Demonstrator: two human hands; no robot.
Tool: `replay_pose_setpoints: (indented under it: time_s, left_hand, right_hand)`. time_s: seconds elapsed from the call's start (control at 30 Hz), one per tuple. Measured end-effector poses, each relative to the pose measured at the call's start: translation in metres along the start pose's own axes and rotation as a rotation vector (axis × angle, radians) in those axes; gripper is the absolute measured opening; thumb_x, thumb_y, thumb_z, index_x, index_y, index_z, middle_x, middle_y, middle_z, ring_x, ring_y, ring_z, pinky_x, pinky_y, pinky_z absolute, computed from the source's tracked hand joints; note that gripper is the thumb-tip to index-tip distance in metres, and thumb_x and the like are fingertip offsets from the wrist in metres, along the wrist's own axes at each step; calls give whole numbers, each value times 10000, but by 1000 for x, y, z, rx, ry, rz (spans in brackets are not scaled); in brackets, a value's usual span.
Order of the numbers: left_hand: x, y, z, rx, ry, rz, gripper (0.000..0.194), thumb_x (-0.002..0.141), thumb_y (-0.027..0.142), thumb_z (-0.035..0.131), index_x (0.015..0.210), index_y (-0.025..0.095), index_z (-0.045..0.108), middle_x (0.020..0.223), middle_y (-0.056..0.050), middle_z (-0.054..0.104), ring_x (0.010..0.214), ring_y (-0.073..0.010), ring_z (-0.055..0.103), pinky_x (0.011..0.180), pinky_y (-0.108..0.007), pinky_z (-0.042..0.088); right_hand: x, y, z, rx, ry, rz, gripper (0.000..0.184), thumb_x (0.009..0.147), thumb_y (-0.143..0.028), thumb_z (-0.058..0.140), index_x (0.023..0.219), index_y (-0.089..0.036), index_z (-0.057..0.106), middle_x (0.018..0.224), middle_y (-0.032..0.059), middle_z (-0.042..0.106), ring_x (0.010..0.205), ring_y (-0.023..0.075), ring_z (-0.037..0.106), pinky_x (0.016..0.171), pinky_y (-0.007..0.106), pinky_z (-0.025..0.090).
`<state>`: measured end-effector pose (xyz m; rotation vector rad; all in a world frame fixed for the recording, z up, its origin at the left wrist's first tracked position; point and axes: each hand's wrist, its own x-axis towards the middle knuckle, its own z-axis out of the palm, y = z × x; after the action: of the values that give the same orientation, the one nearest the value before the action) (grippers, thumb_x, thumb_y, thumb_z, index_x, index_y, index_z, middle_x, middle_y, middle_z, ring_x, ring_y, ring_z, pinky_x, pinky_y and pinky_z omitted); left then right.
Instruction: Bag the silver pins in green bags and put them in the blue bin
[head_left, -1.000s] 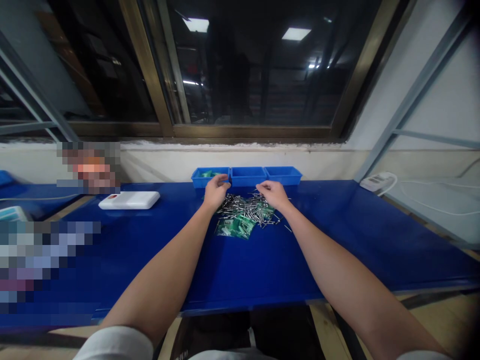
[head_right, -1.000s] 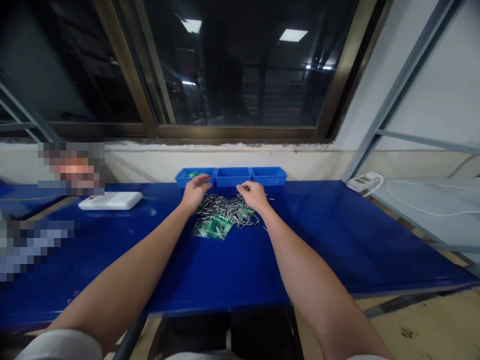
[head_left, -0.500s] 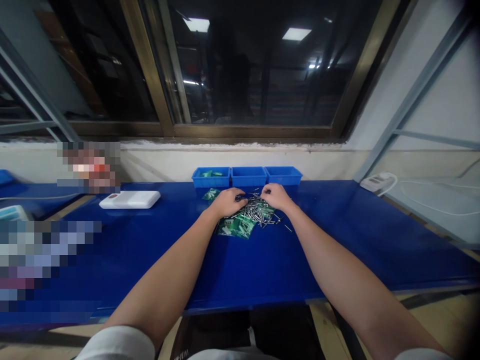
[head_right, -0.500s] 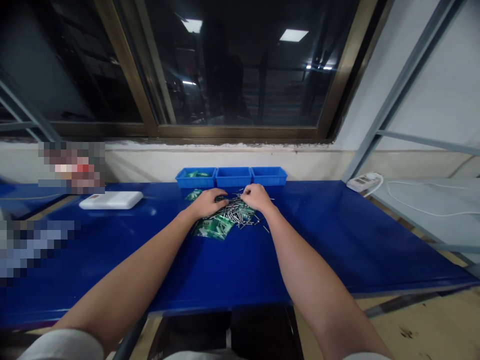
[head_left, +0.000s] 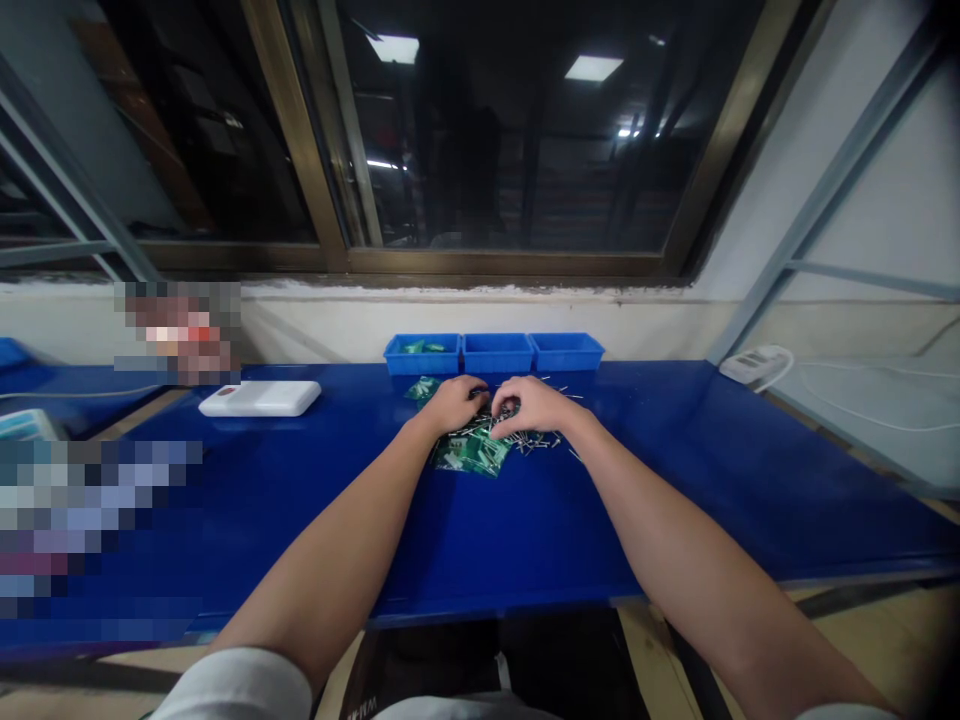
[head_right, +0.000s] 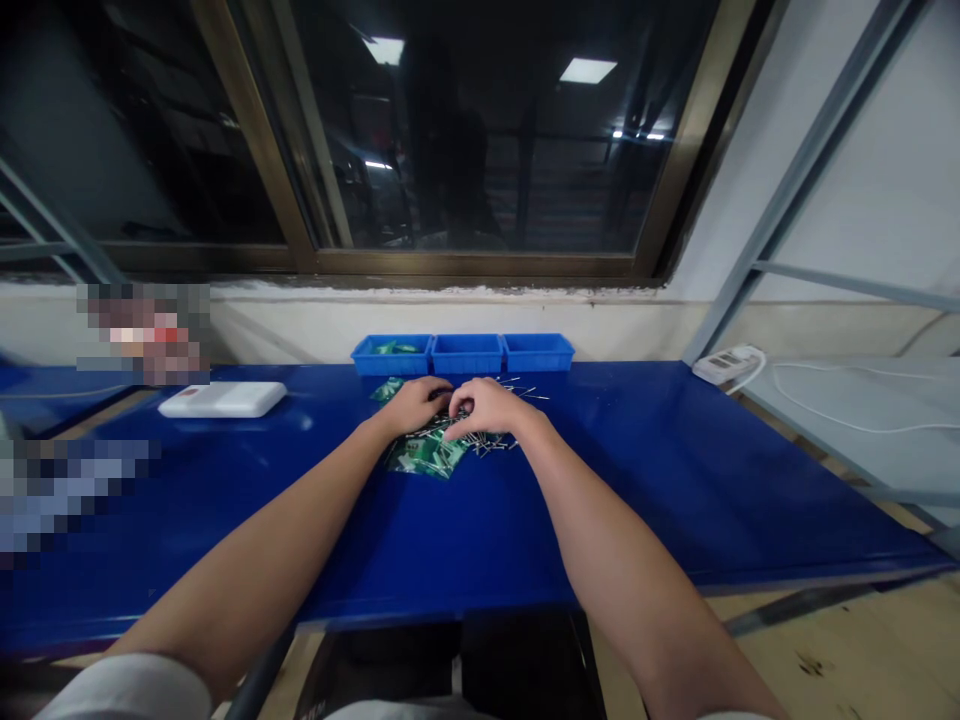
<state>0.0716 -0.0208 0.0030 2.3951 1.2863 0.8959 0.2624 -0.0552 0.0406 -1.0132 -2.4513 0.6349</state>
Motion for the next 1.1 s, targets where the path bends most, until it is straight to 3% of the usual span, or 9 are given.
replay_pose_setpoints:
  time_s: [0.23,0.43,0.63,0.87,1.0,1.1]
  left_hand:
    - [3,-4,-8,-55,258,-142,258,802,314,498,946,196,676,1053,-82,659,1031,-249,570,961,-359,389]
    - [2,-2,-9,-105,292,-135,212,781,291,529,900,199,678,1006,-72,665,996,-237,581,940,-341,405]
    - [3,-3,-9,-81,285,-126,227,792,296,510,908,195,677,1012,-77,665,994,-238,580,939,-350,403]
    - [3,-2,-9,-98,291,-133,222,782,297,521,900,202,683,1002,-66,671,988,-237,583,943,-350,402]
    - [3,-3,-9,-100,292,-145,239,795,315,513,916,197,682,1025,-75,671,1000,-247,581,939,-351,397]
    - [3,-1,-9,-161,293,-139,249,799,362,521,899,205,687,1000,-62,681,976,-247,593,912,-343,408]
  right_hand:
    - [4,-19,13,-215,-158,-45,605,449,-551,779,944,-232,634,923,56,539,944,262,441,750,344,398]
    - [3,-21,14,-223,-189,-43,618,562,-575,714,1107,-303,606,998,68,482,1008,291,399,824,405,383]
    - [6,-18,18,-241,-186,-41,464,647,-469,694,1065,-282,625,1037,76,471,1038,289,398,902,439,344]
    - [7,-13,21,-151,-5,-60,359,636,-362,722,915,-207,557,950,44,537,923,210,467,766,313,383]
    - [10,-6,20,-13,222,15,218,707,-319,655,860,-198,556,800,3,585,742,152,510,690,282,375]
    - [13,6,18,104,415,101,182,719,-320,625,835,-191,568,780,7,593,718,148,526,667,285,401]
